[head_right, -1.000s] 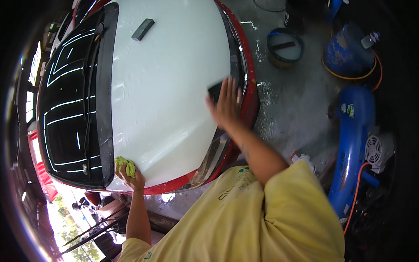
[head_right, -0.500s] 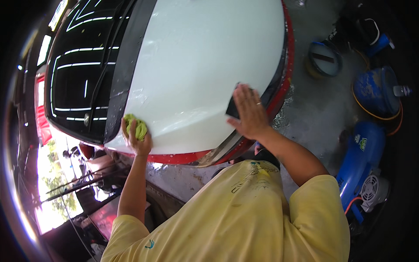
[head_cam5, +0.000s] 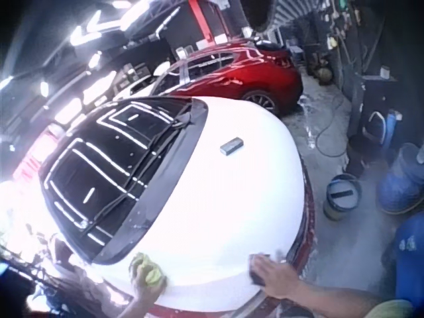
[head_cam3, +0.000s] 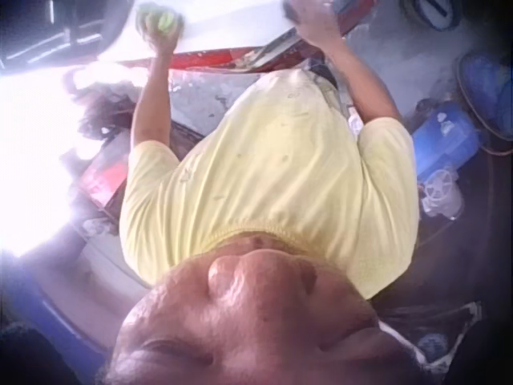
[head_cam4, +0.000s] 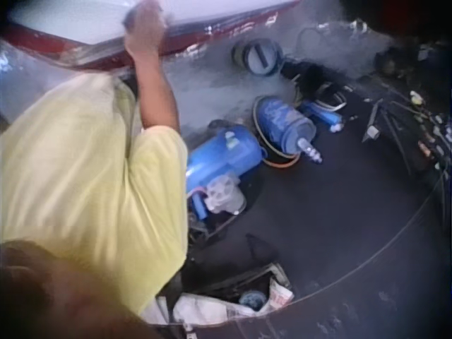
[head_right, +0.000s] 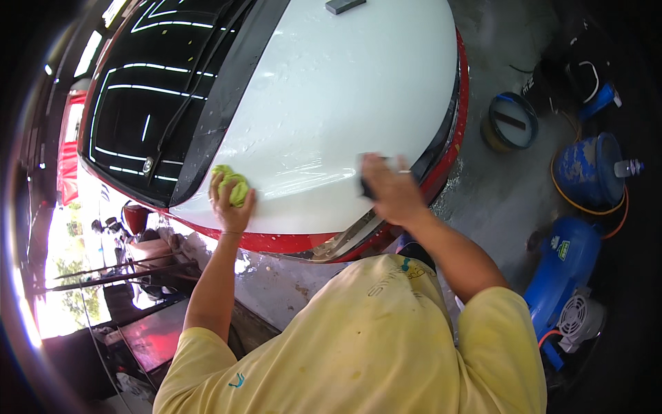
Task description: The person sands the white hood of a red car using a small black sanding block and a yellow cloth, repeatedly dipping the tools into a bucket of water and wiping the surface.
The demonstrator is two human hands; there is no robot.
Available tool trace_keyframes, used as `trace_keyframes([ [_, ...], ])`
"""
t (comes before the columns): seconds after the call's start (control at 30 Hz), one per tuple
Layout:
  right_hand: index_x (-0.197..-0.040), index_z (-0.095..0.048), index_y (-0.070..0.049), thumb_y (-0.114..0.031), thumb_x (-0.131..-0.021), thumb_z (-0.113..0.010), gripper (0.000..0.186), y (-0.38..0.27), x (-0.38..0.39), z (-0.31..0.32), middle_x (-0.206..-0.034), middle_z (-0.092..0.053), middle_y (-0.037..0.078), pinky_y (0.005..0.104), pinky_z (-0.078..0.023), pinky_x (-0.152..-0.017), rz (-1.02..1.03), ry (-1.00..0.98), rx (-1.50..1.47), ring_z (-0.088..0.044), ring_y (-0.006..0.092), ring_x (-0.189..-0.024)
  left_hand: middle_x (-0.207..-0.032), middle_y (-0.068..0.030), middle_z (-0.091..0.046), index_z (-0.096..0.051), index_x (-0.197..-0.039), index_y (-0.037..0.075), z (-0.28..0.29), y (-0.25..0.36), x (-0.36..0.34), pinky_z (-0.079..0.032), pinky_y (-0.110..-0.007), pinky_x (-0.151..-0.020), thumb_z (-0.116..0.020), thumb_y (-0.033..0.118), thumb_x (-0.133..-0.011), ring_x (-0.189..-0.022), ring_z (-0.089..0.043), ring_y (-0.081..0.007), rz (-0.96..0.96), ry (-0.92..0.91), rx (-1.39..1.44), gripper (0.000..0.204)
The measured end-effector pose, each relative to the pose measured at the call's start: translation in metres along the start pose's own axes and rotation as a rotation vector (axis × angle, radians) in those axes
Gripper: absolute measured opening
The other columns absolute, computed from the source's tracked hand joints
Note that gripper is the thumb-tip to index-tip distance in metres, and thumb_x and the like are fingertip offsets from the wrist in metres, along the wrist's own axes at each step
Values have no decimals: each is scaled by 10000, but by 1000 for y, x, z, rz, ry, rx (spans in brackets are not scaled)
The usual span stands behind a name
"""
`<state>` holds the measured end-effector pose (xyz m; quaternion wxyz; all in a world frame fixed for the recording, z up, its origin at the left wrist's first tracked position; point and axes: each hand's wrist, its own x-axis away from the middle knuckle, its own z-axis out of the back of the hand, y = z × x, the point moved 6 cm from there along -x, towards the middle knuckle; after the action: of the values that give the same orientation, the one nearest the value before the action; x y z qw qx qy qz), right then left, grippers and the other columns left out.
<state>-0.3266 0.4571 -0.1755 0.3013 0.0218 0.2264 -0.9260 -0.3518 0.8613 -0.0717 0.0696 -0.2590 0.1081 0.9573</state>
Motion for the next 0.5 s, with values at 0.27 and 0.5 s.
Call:
trace_keyframes([
  [0.27, -1712, -349, 0, -241, -1171, -495, 609, 118, 87, 36, -1763, -387, 225, 495, -311, -1328, -745, 552, -896, -387, 381, -1627, -1451, -83, -625, -758, -1232, 224, -178, 269, -24, -513, -549, -1152, -891, 258, -754, -1376, -564, -450, -455, -424, 120, 497],
  [0.5, -1696, -387, -3, -112, -1134, -509, 585, 94, -3, 86, -1729, -432, 237, 489, -325, -1329, -291, 459, -265, -404, 408, -1612, -1126, -84, -679, -779, -968, 178, -179, 303, -37, -557, -475, -969, -848, 217, -771, -1091, -649, -359, -366, -332, 313, 212],
])
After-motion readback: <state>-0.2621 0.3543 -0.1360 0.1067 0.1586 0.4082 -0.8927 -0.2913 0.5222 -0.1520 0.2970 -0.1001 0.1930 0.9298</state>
